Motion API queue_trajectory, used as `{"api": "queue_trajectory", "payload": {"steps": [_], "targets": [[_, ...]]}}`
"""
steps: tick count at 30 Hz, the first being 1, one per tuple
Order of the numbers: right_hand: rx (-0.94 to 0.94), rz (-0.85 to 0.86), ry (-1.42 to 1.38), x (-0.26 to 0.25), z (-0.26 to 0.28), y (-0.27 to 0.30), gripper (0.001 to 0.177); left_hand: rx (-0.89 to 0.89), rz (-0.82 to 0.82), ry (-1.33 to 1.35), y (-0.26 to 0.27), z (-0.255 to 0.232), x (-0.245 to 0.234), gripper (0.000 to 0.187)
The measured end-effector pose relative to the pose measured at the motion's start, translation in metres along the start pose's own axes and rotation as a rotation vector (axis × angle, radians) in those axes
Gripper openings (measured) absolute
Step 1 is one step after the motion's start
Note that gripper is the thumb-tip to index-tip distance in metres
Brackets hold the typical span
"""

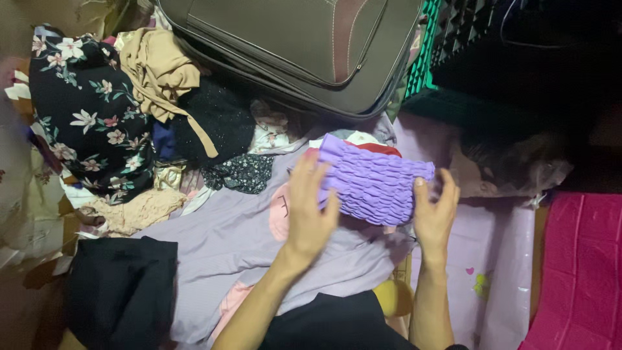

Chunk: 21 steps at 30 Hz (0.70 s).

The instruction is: The person folds several garments on a bed, including a red top, a purple top, a black floral top, and a beige lace top. Each item is smoothed and folded into a compact shape and placed in a stack.

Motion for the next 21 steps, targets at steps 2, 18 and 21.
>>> {"api": "queue_trajectory", "payload": {"steps": [2,18,21], "targets": [[-0.178,-0.064,0.030,-0.006,0.031,0.006,0.055,0.175,0.100,-0.135,-0.001,-0.026,0.014,0.050],[-0.292,0.099,-0.004,0.064,0.029,0.020,0.050,0.297,0.371,-0.386,-0.004,0.028,0.091,0.069],[-0.266,0.076,-0.062,0.066,0.020,0.019,0.050,0.312,0.359,-0.376,-0.004,0.030,0.093,0.069]]}}
Point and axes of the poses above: each hand's wrist, its own y-axis away from the middle knuckle, its own x-axis out of the palm, z = x × y, the point moved 7 cm from there along -y, towards the middle knuckle, and after that the axes turned 7 degrees about -x, right-handed, at the moved point
